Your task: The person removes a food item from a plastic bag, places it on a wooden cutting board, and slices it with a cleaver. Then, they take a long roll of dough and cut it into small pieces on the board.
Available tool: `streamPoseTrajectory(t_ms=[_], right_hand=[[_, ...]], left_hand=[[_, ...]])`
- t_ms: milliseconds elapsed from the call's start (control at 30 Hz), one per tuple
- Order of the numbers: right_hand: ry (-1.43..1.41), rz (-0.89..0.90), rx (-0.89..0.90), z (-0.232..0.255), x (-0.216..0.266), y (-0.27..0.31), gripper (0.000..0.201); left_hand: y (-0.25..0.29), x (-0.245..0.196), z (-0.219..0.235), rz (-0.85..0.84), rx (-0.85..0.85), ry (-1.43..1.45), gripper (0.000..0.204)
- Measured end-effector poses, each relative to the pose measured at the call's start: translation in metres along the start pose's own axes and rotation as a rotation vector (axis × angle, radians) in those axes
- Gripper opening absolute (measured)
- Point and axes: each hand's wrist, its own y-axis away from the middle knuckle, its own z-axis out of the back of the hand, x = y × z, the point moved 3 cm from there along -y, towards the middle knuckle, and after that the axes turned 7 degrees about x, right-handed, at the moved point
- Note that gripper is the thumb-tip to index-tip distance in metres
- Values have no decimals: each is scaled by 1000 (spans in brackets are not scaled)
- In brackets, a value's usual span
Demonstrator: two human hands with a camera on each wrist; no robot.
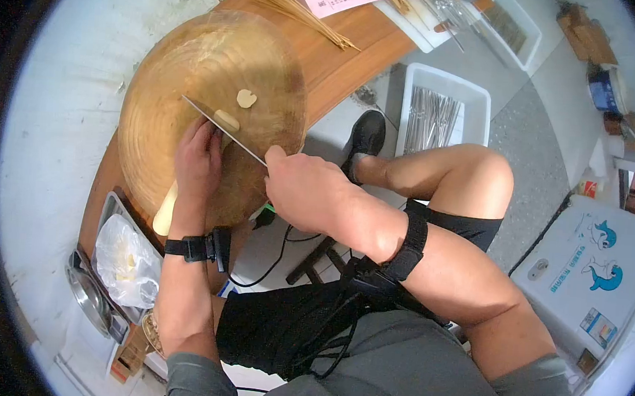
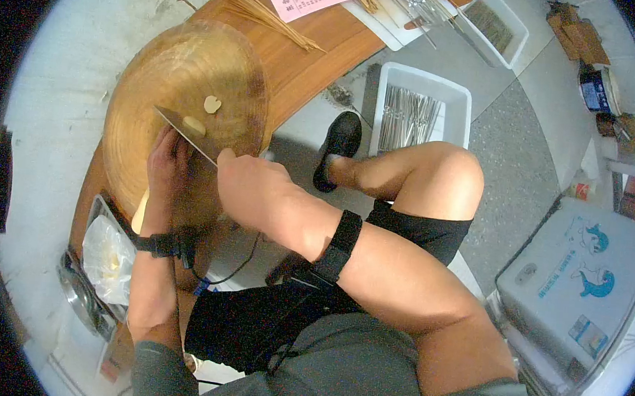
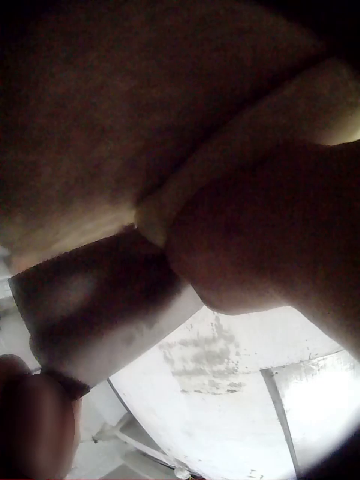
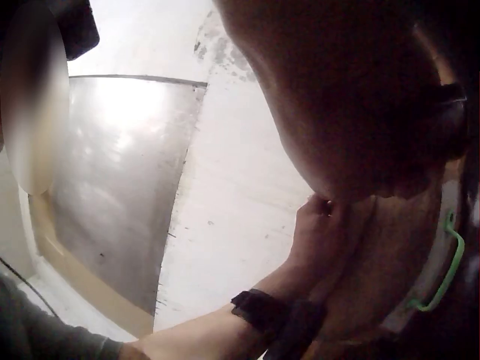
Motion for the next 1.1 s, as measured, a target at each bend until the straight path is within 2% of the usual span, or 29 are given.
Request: streamPoseTrajectory(t_ms=[400,567,667,767,833,1100], right_hand=[[38,2,-78,-20,-12,-25,28],[60,18,-86,-10,-3,-9,29],[26,62,-158,-9,1,11,28],[25,75,-181,-9,7,24,27],[59,119,-201,-11,10,29,26],[83,83,-163,-14,10,32,26]], left_hand=[[5,1,-1,-4,-39,-23,18],[6,0,4,1,-48,9,19],[9,-1,5,34,-31,21,19],[10,1,4,-3,-68,33,20],[10,3,4,43,-59,85,20],[12,7,0,23,-69,91,21]])
